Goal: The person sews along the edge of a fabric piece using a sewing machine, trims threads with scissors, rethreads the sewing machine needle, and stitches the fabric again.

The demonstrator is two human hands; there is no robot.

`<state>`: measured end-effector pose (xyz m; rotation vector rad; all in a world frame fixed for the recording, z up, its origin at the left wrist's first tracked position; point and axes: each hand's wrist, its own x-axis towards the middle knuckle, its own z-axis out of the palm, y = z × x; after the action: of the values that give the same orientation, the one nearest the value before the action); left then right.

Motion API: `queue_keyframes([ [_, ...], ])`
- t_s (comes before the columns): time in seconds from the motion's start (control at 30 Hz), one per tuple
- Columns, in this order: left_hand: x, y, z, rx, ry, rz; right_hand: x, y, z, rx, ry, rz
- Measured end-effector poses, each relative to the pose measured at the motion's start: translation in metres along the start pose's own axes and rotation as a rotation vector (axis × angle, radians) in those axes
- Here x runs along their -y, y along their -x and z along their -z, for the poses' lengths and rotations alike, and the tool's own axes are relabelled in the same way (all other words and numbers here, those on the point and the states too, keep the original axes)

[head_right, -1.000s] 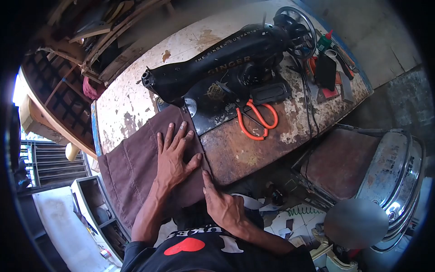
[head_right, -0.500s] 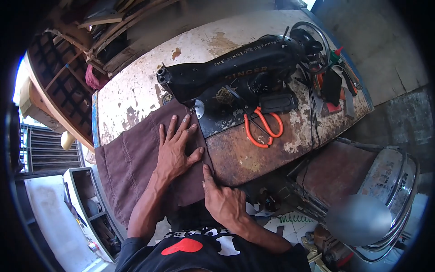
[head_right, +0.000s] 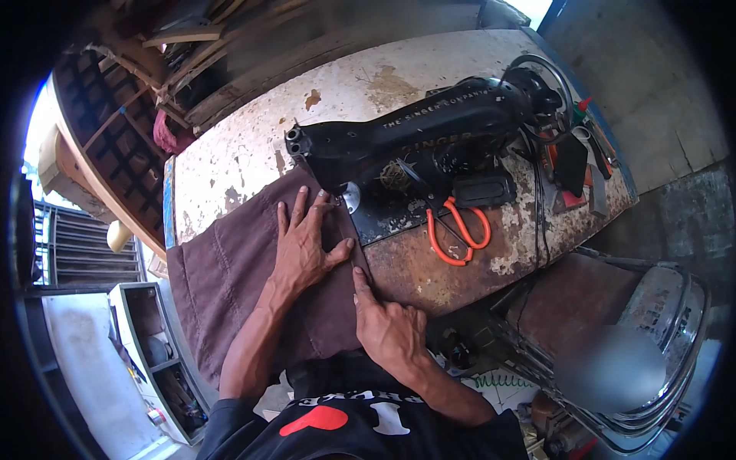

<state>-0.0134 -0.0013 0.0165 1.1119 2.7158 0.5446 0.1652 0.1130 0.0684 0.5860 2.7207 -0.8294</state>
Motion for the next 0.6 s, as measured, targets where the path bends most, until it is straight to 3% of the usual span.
queue_keyframes([
  [0.1,0.002,-0.009,-0.001,0.026,-0.002,0.013,-0.005,-0.001,-0.004,-0.066,-0.024,0.062],
  [0.23,0.002,-0.009,0.003,0.009,0.019,0.012,-0.003,0.012,-0.008,-0.145,-0.046,-0.025],
  [0.3,-0.003,0.001,0.003,-0.041,0.016,-0.007,-0.017,0.017,-0.028,-0.472,-0.141,0.248],
  [0.4,-0.017,0.025,0.006,-0.069,0.017,-0.119,-0.019,0.031,-0.031,-0.456,-0.116,0.239],
  [0.6,-0.027,0.045,-0.002,-0.043,0.079,-0.117,-0.025,0.041,-0.029,-0.435,-0.145,0.189],
])
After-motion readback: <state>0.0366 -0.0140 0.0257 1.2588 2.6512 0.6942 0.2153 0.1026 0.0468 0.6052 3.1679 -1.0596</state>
